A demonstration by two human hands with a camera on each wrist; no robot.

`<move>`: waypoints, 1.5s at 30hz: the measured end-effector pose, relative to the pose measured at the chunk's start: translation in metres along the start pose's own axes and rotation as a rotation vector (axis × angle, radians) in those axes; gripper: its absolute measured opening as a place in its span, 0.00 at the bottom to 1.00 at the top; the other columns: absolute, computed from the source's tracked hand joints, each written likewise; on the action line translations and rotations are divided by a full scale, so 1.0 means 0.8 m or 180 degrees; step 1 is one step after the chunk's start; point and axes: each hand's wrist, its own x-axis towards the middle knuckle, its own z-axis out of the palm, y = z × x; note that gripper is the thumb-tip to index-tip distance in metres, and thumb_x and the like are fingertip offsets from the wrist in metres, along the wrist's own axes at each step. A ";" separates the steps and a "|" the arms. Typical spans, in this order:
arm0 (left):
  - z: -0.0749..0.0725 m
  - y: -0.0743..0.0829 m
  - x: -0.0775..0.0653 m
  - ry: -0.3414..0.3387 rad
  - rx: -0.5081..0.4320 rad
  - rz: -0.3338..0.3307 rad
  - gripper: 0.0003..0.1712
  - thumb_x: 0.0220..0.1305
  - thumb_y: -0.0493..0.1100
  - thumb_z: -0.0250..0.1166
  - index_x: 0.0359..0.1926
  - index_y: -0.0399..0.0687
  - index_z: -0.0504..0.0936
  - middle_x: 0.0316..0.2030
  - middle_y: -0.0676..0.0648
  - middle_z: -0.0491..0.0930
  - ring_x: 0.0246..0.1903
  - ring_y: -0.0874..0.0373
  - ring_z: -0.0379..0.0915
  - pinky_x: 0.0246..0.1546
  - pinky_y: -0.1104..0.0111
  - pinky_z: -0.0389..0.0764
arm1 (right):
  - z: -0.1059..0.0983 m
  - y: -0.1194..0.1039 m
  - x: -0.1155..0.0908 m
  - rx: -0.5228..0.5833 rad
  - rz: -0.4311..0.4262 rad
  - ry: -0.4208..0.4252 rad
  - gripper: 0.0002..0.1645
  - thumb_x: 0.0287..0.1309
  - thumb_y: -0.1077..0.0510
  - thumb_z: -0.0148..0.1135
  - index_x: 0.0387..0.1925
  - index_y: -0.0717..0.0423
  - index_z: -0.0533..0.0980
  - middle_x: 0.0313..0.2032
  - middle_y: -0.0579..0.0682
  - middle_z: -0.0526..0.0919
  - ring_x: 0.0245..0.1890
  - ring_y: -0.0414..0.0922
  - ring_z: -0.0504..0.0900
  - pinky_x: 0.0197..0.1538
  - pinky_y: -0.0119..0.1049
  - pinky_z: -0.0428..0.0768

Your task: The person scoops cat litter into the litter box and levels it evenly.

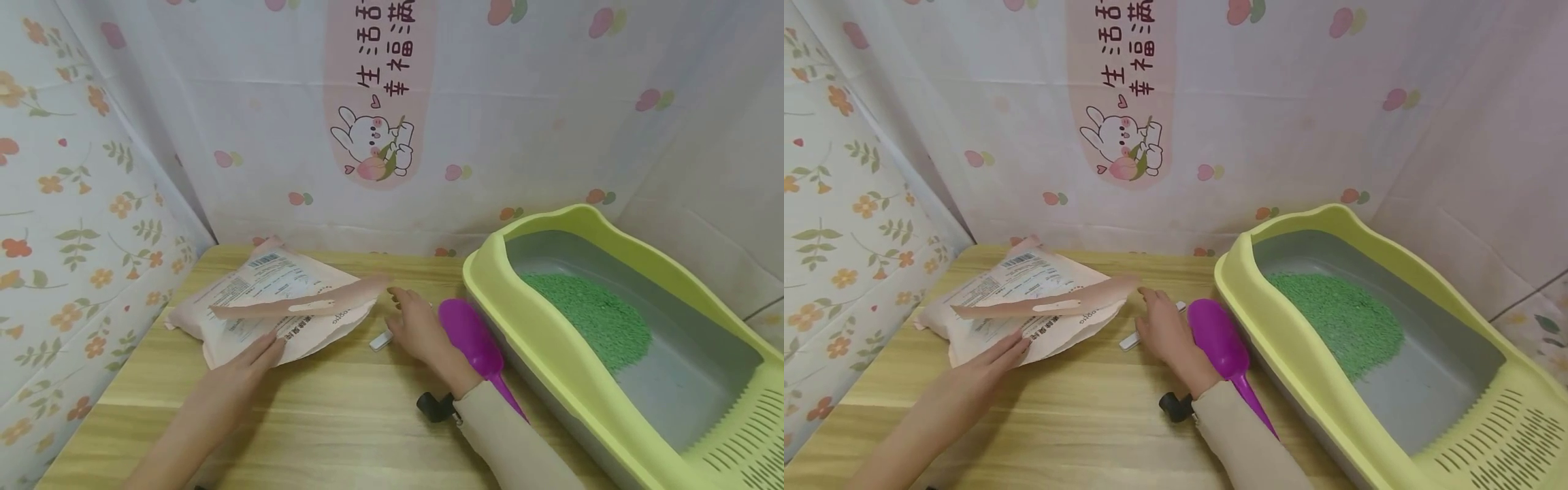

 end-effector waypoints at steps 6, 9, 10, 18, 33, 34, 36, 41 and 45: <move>0.000 -0.011 -0.014 0.0419 0.0025 0.0025 0.32 0.44 0.22 0.72 0.54 0.44 0.84 0.55 0.45 0.85 0.52 0.49 0.84 0.41 0.58 0.86 | -0.004 -0.002 0.026 0.0669 0.0207 -0.0161 0.35 0.62 0.66 0.62 0.70 0.62 0.65 0.59 0.62 0.80 0.55 0.57 0.84 0.53 0.48 0.85; 0.001 -0.016 -0.019 0.0655 -0.0002 0.0034 0.32 0.41 0.23 0.73 0.51 0.46 0.85 0.50 0.45 0.88 0.45 0.50 0.87 0.36 0.57 0.86 | -0.010 0.000 0.039 0.0854 0.0184 -0.0325 0.33 0.60 0.69 0.61 0.67 0.61 0.68 0.60 0.62 0.80 0.55 0.59 0.85 0.52 0.46 0.86; 0.001 -0.018 -0.021 0.0712 -0.0017 0.0032 0.31 0.41 0.24 0.73 0.51 0.47 0.85 0.49 0.46 0.88 0.43 0.50 0.87 0.35 0.57 0.86 | -0.012 0.000 0.044 0.0883 0.0174 -0.0410 0.31 0.59 0.70 0.60 0.65 0.61 0.71 0.60 0.62 0.80 0.55 0.58 0.85 0.52 0.44 0.86; 0.004 -0.033 -0.032 0.1245 -0.0143 -0.0058 0.31 0.82 0.57 0.36 0.50 0.51 0.86 0.42 0.50 0.90 0.38 0.50 0.88 0.34 0.63 0.83 | -0.028 0.003 0.089 0.0521 -0.0500 -0.0894 0.14 0.54 0.73 0.65 0.41 0.60 0.87 0.43 0.57 0.89 0.33 0.40 0.78 0.36 0.27 0.75; 0.005 -0.043 -0.043 0.1529 -0.0516 -0.0340 0.38 0.73 0.67 0.39 0.40 0.50 0.90 0.36 0.49 0.91 0.39 0.68 0.86 0.45 0.91 0.74 | -0.038 -0.002 0.124 0.0707 -0.0316 -0.1825 0.09 0.66 0.63 0.64 0.44 0.61 0.86 0.43 0.60 0.90 0.41 0.53 0.89 0.46 0.42 0.87; 0.004 -0.043 -0.043 0.1555 -0.0527 -0.0377 0.38 0.73 0.68 0.41 0.39 0.49 0.90 0.34 0.49 0.91 0.38 0.71 0.85 0.44 0.91 0.74 | -0.039 -0.001 0.124 0.0730 -0.0312 -0.1859 0.10 0.67 0.62 0.63 0.45 0.61 0.86 0.44 0.61 0.89 0.41 0.52 0.89 0.47 0.43 0.87; 0.003 -0.044 -0.043 0.1586 -0.0578 -0.0438 0.32 0.73 0.64 0.49 0.37 0.48 0.91 0.32 0.49 0.91 0.37 0.77 0.82 0.41 0.91 0.74 | -0.042 0.002 0.126 0.0741 -0.0326 -0.1885 0.11 0.68 0.61 0.62 0.45 0.63 0.86 0.46 0.62 0.89 0.41 0.50 0.90 0.48 0.41 0.87; 0.000 -0.043 -0.043 0.1445 -0.0812 -0.0775 0.07 0.55 0.35 0.75 0.37 0.43 0.91 0.31 0.43 0.90 0.25 0.88 0.66 0.25 0.88 0.69 | -0.046 0.004 0.130 0.0836 -0.0260 -0.1795 0.13 0.69 0.59 0.62 0.45 0.65 0.85 0.46 0.62 0.88 0.40 0.46 0.90 0.47 0.39 0.86; -0.004 -0.044 -0.042 0.1347 -0.1020 -0.1171 0.12 0.48 0.28 0.77 0.36 0.40 0.91 0.30 0.39 0.90 0.26 0.96 0.58 0.23 0.89 0.68 | -0.043 -0.001 0.131 0.1034 -0.0136 -0.1667 0.12 0.69 0.57 0.63 0.44 0.62 0.84 0.43 0.55 0.86 0.41 0.45 0.86 0.48 0.41 0.85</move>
